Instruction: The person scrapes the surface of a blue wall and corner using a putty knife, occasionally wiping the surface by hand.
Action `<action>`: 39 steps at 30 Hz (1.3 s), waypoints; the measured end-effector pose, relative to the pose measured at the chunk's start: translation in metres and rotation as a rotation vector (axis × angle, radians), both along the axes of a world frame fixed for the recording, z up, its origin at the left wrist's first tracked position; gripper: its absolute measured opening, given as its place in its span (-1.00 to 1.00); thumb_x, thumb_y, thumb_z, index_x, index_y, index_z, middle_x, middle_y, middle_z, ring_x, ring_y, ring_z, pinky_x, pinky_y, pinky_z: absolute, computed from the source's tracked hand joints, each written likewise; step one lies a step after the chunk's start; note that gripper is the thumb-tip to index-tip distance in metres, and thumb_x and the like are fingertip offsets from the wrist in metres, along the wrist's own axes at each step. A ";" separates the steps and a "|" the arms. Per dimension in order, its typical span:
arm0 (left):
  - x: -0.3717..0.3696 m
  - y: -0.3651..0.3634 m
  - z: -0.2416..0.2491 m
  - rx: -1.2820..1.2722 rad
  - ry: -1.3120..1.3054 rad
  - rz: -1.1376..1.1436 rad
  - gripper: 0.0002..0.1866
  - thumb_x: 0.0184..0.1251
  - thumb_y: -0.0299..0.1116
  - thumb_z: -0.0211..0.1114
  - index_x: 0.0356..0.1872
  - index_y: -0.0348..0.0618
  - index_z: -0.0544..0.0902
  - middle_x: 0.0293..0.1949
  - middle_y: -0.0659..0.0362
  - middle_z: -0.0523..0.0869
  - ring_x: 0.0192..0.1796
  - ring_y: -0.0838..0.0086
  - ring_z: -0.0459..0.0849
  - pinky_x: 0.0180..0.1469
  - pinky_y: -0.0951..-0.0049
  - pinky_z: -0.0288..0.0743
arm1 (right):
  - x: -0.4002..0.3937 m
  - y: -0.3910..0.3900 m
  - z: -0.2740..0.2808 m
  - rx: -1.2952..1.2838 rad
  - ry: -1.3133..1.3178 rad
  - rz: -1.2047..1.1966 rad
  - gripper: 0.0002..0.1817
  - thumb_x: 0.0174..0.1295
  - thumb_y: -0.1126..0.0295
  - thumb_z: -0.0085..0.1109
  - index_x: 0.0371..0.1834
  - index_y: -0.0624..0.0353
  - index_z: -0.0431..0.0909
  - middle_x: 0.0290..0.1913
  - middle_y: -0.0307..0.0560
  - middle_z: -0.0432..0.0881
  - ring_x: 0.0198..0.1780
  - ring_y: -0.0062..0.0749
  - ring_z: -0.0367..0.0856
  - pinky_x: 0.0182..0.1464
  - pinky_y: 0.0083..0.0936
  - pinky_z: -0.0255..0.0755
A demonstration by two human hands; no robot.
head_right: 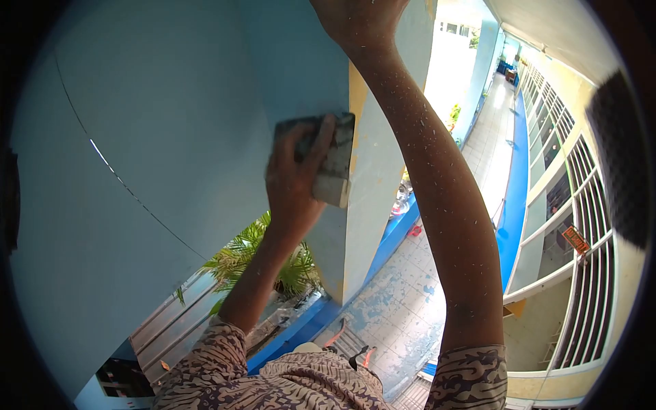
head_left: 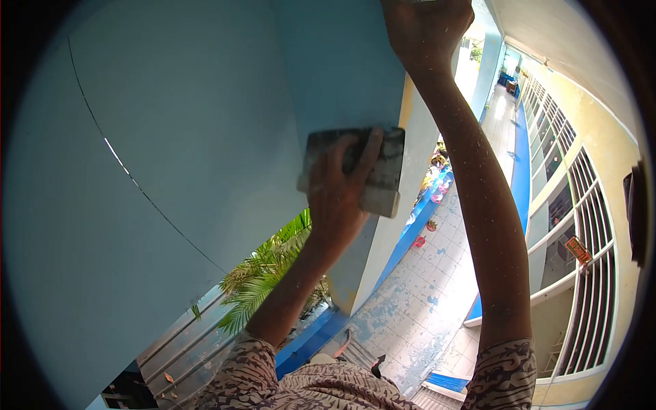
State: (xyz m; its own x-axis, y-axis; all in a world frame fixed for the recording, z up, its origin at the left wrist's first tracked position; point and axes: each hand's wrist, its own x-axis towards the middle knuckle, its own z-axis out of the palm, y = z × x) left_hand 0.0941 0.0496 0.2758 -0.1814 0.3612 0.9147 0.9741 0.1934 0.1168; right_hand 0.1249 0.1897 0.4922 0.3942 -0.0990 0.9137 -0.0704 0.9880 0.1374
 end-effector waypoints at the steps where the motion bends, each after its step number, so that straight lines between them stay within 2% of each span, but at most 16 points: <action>1: -0.004 -0.002 0.010 -0.015 0.048 0.030 0.03 -0.14 -0.52 0.60 0.54 0.27 0.48 0.19 0.06 0.51 0.15 0.06 0.60 0.20 0.02 0.57 | 0.000 0.000 0.000 -0.001 -0.007 0.000 -0.40 0.03 0.47 0.61 0.17 0.15 0.56 0.21 0.07 0.68 0.32 0.02 0.58 0.33 -0.05 0.46; 5: 0.000 -0.006 0.009 -0.016 0.057 0.000 -0.07 -0.06 -0.49 0.56 0.50 0.22 0.54 0.15 0.06 0.56 0.21 0.13 0.62 0.16 0.04 0.60 | 0.002 -0.001 -0.001 -0.008 0.000 0.008 -0.39 0.02 0.48 0.61 0.18 0.16 0.56 0.19 0.07 0.68 0.28 0.02 0.61 0.31 -0.05 0.46; 7: 0.007 -0.003 -0.004 -0.020 0.009 -0.052 0.03 -0.14 -0.51 0.62 0.54 0.26 0.48 0.18 0.07 0.51 0.14 0.09 0.60 0.22 0.03 0.56 | 0.002 -0.002 0.001 0.006 0.011 -0.002 -0.38 0.02 0.49 0.61 0.19 0.16 0.56 0.18 0.07 0.68 0.26 0.02 0.62 0.31 -0.05 0.47; 11: -0.003 0.011 0.031 0.056 0.015 -0.030 0.04 -0.15 -0.51 0.62 0.54 0.21 0.47 0.18 0.06 0.51 0.15 0.10 0.61 0.25 0.03 0.56 | 0.002 0.001 0.002 0.036 0.010 0.018 -0.40 0.04 0.48 0.60 0.19 0.15 0.57 0.18 0.07 0.68 0.25 0.01 0.62 0.30 -0.03 0.48; 13: -0.005 0.012 0.049 0.104 0.083 0.009 -0.16 0.01 -0.53 0.53 0.47 0.10 0.58 0.15 0.06 0.57 0.21 0.15 0.64 0.17 0.09 0.60 | 0.003 0.001 -0.002 0.045 0.006 0.026 -0.40 0.03 0.47 0.60 0.18 0.15 0.57 0.18 0.07 0.68 0.25 0.01 0.62 0.29 -0.03 0.49; 14: -0.004 0.010 0.045 0.105 0.089 0.007 -0.16 0.01 -0.53 0.53 0.47 0.10 0.58 0.15 0.06 0.57 0.21 0.15 0.64 0.17 0.09 0.60 | 0.002 -0.001 -0.002 0.005 -0.007 0.026 -0.40 0.03 0.46 0.60 0.18 0.15 0.57 0.18 0.07 0.68 0.25 0.01 0.62 0.30 -0.03 0.49; 17: 0.004 0.004 0.015 0.052 0.065 -0.020 -0.15 -0.01 -0.53 0.55 0.46 0.09 0.59 0.15 0.05 0.57 0.20 0.16 0.64 0.17 0.10 0.60 | 0.004 -0.004 -0.001 -0.025 -0.015 0.028 -0.40 0.03 0.44 0.61 0.18 0.15 0.57 0.18 0.07 0.68 0.25 0.01 0.62 0.31 -0.04 0.48; 19: 0.001 0.005 0.001 0.011 0.070 0.004 -0.02 -0.11 -0.50 0.60 0.52 0.21 0.51 0.17 0.06 0.52 0.12 0.11 0.62 0.23 0.06 0.58 | 0.004 -0.003 0.000 -0.024 -0.011 0.030 -0.40 0.03 0.44 0.61 0.18 0.15 0.57 0.19 0.07 0.68 0.26 0.02 0.62 0.31 -0.04 0.48; 22: -0.008 -0.001 0.040 -0.010 0.092 0.032 -0.01 -0.11 -0.51 0.59 0.52 0.25 0.51 0.18 0.09 0.53 0.10 0.11 0.62 0.22 0.08 0.59 | 0.003 -0.002 0.000 -0.021 -0.017 0.015 -0.39 0.03 0.44 0.61 0.19 0.15 0.57 0.19 0.07 0.68 0.26 0.02 0.61 0.32 -0.04 0.47; 24: -0.008 0.000 0.034 -0.009 0.085 -0.009 -0.01 -0.11 -0.52 0.58 0.52 0.25 0.51 0.19 0.10 0.53 0.10 0.12 0.62 0.20 0.07 0.58 | 0.005 -0.001 0.001 -0.013 -0.012 0.016 -0.39 0.04 0.44 0.61 0.19 0.15 0.57 0.18 0.06 0.68 0.27 0.01 0.61 0.32 -0.05 0.47; 28: 0.009 -0.006 -0.015 -0.040 0.060 -0.058 -0.01 -0.13 -0.55 0.56 0.51 0.24 0.52 0.18 0.10 0.52 0.10 0.11 0.62 0.15 0.04 0.58 | 0.005 0.002 0.003 -0.005 0.002 -0.013 -0.40 0.05 0.44 0.61 0.20 0.14 0.57 0.18 0.06 0.68 0.28 0.00 0.61 0.32 -0.07 0.47; 31: 0.008 0.000 -0.011 0.008 0.053 -0.031 0.01 -0.15 -0.55 0.57 0.52 0.24 0.51 0.19 0.08 0.51 0.12 0.09 0.61 0.14 0.02 0.57 | 0.005 0.004 0.004 0.008 -0.009 0.007 -0.40 0.06 0.43 0.60 0.20 0.14 0.57 0.18 0.06 0.68 0.28 0.00 0.61 0.32 -0.07 0.47; 34: -0.008 0.016 0.049 0.118 0.099 -0.070 0.04 -0.15 -0.55 0.57 0.54 0.26 0.48 0.20 0.06 0.50 0.14 0.07 0.60 0.16 0.01 0.55 | 0.008 0.004 0.004 0.009 -0.022 -0.002 -0.40 0.07 0.41 0.60 0.21 0.15 0.57 0.18 0.06 0.68 0.27 -0.01 0.61 0.31 -0.07 0.47; 36: -0.013 0.018 0.062 0.122 0.110 -0.077 0.04 -0.15 -0.55 0.57 0.55 0.26 0.48 0.20 0.06 0.50 0.14 0.07 0.59 0.17 0.01 0.55 | 0.011 0.004 0.005 0.012 -0.022 0.002 -0.39 0.08 0.39 0.60 0.22 0.16 0.56 0.17 0.05 0.69 0.26 -0.02 0.61 0.30 -0.07 0.47; 38: -0.009 0.015 0.054 0.127 0.139 -0.095 0.05 -0.15 -0.55 0.58 0.55 0.27 0.47 0.20 0.05 0.50 0.14 0.06 0.59 0.17 0.01 0.55 | 0.012 0.004 0.005 -0.010 -0.034 0.005 -0.39 0.09 0.40 0.60 0.22 0.16 0.56 0.17 0.06 0.68 0.26 -0.02 0.61 0.30 -0.06 0.47; 39: -0.001 0.007 0.029 0.020 0.103 -0.042 0.03 -0.13 -0.55 0.57 0.55 0.26 0.47 0.20 0.05 0.49 0.12 0.06 0.59 0.17 0.02 0.55 | 0.011 0.004 0.005 -0.029 -0.044 0.011 -0.39 0.09 0.40 0.60 0.23 0.16 0.56 0.17 0.06 0.68 0.26 -0.02 0.61 0.30 -0.06 0.47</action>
State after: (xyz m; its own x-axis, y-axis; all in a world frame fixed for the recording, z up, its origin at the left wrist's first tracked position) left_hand 0.0935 0.0561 0.3052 -0.0710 0.3480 0.9348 0.9884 0.1510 0.0188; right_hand 0.1364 0.1934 0.4975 0.3540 -0.0679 0.9328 -0.0863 0.9907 0.1048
